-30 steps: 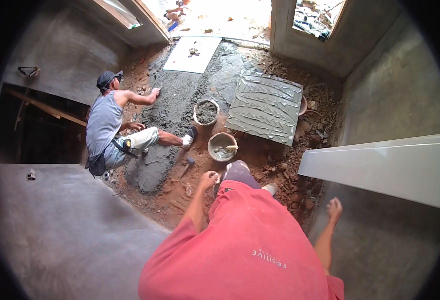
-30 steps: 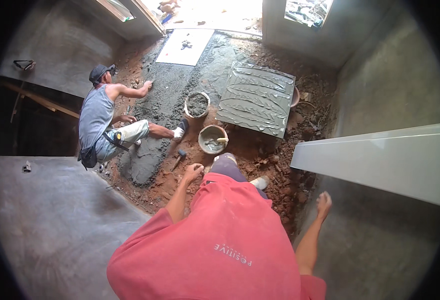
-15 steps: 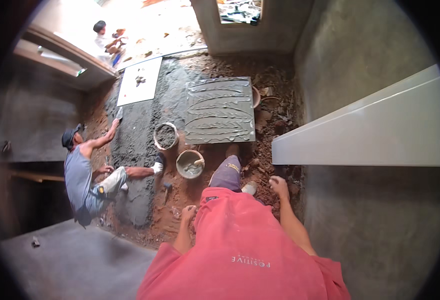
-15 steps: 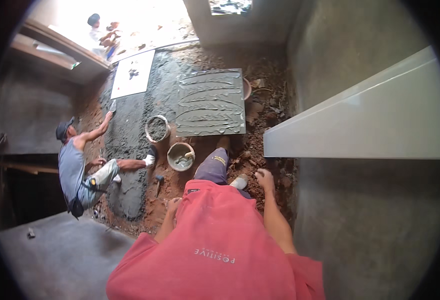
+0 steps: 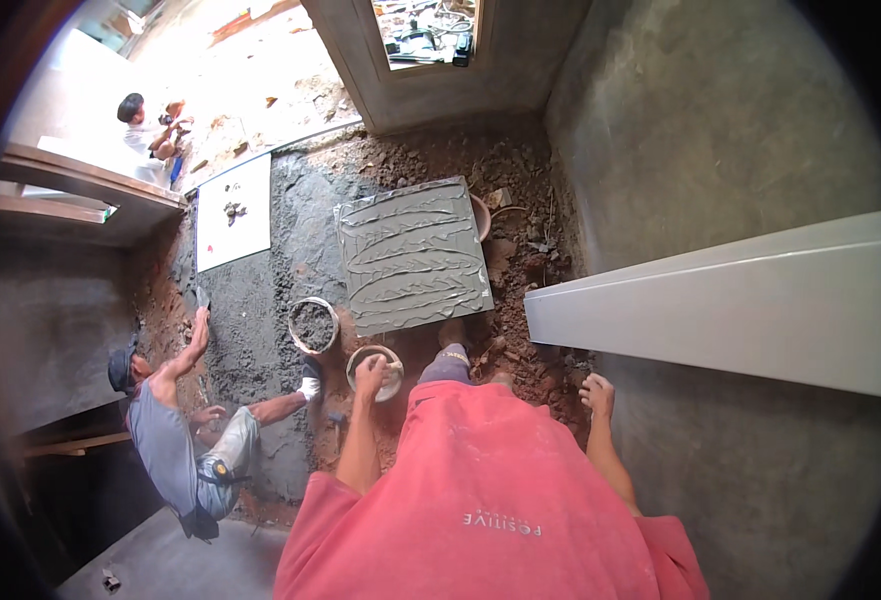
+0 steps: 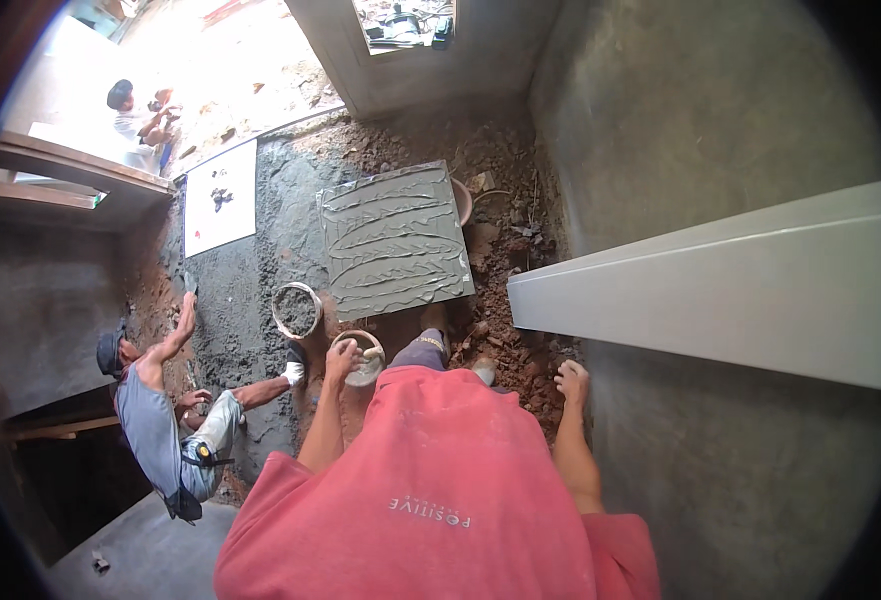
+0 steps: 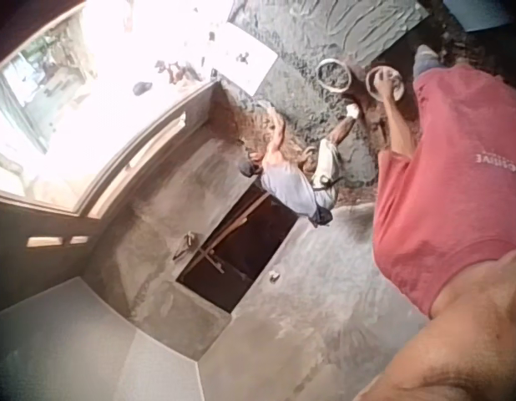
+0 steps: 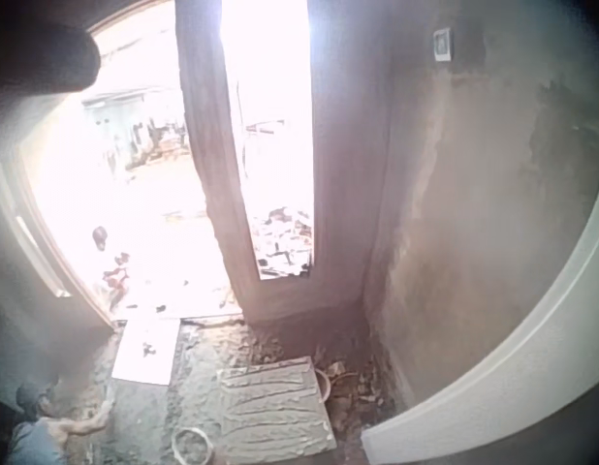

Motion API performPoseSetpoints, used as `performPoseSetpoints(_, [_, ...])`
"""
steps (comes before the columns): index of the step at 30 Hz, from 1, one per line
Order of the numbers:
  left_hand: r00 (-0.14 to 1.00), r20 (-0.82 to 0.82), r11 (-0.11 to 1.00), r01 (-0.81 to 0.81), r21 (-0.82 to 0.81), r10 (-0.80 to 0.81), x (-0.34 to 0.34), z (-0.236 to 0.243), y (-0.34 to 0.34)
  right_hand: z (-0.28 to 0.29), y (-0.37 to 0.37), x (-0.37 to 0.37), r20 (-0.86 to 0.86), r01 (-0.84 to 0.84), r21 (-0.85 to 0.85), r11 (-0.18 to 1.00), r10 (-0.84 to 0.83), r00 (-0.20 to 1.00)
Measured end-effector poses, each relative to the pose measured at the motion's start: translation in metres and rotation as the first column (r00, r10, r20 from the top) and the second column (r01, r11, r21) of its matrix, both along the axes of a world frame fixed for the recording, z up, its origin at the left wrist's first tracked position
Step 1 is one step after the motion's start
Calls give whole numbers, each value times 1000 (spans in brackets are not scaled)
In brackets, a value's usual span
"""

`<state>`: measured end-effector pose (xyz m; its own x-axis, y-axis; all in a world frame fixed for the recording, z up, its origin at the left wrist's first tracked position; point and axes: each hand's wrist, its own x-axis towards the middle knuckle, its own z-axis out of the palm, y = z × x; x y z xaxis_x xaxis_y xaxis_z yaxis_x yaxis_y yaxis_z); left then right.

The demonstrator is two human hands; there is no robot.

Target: The person installs a floor tile by spreading mortar with a trowel, placing the tile onto the surface, tapping it with a mallet, and wiping it with a cloth.

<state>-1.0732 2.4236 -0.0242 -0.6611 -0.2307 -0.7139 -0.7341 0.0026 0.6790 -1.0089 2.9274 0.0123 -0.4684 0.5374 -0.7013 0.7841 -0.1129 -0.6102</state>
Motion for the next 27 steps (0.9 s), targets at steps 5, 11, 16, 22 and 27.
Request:
performPoseSetpoints(5, [997,62,996,-59,63,55,-52,23,-11,23,-20,-61,-85,-50,47,998,54,995])
performPoseSetpoints(11, [996,85,999,-34,-27,36,-59,25,-26,31,-43,-111,-177,-106,32,994,110,978])
performPoseSetpoints(16, [971,36,972,-235,-5,235,-39,-1,-28,28,-49,-172,-152,255,-374,892,-330,932])
performPoseSetpoints(22, [795,227,824,-562,-73,563,7,-9,10,-29,-15,-332,-340,126,-297,946,-228,912])
performPoseSetpoints(27, [739,239,774,-624,-109,629,-60,-33,89,-5,93,-486,-354,-90,474,876,283,891])
